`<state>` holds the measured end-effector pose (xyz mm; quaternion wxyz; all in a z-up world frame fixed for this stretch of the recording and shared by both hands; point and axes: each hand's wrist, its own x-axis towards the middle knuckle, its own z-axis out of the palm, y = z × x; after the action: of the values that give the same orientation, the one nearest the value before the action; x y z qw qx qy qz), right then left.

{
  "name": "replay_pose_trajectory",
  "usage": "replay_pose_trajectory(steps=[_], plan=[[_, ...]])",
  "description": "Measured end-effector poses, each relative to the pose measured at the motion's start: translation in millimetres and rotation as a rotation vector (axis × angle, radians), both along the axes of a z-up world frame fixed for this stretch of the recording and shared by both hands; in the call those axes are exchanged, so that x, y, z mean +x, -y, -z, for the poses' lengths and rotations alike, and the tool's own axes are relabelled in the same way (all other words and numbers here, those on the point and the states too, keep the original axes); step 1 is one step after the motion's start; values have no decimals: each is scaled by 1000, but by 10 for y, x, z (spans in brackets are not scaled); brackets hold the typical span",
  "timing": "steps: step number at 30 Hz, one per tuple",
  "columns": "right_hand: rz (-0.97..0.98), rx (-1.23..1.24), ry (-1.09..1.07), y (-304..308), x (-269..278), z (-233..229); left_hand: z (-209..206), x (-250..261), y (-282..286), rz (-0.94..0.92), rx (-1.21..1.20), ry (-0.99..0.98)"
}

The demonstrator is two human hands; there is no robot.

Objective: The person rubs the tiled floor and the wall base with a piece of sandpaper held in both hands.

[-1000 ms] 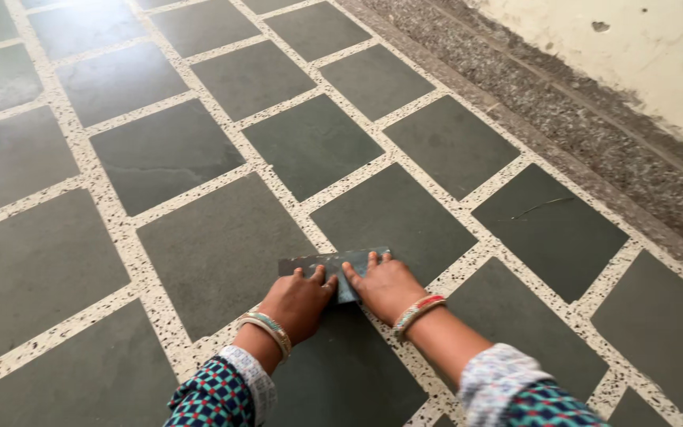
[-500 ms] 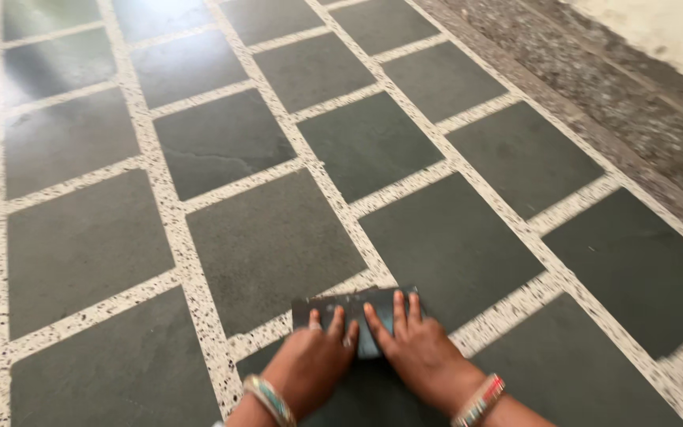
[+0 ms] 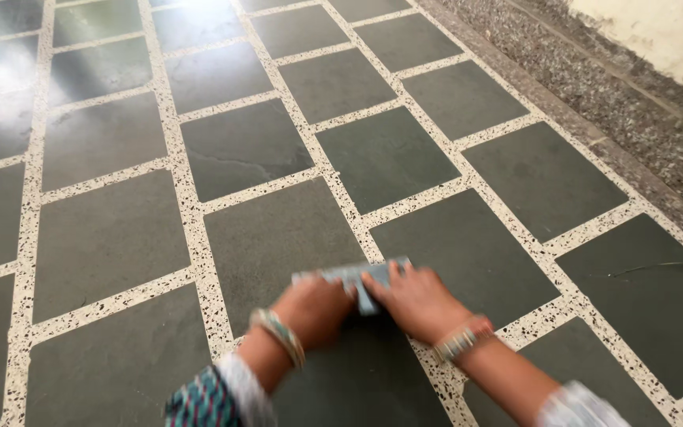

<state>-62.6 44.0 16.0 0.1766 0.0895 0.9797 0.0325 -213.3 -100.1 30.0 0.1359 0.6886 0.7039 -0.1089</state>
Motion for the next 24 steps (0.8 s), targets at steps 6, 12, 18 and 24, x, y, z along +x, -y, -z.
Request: replay_pose_trajectory(steps=[6, 12, 18, 24], plan=[[-85, 16, -130, 86, 511, 138, 126, 524, 205, 165, 213, 1], [-19, 92, 4, -238, -84, 132, 142, 27, -150, 44, 168, -23], [34, 129, -35, -679, -729, 313, 211, -470, -568, -92, 228, -39], [50, 60, -18, -498, -644, 79, 109, -444, -438, -139, 189, -48]])
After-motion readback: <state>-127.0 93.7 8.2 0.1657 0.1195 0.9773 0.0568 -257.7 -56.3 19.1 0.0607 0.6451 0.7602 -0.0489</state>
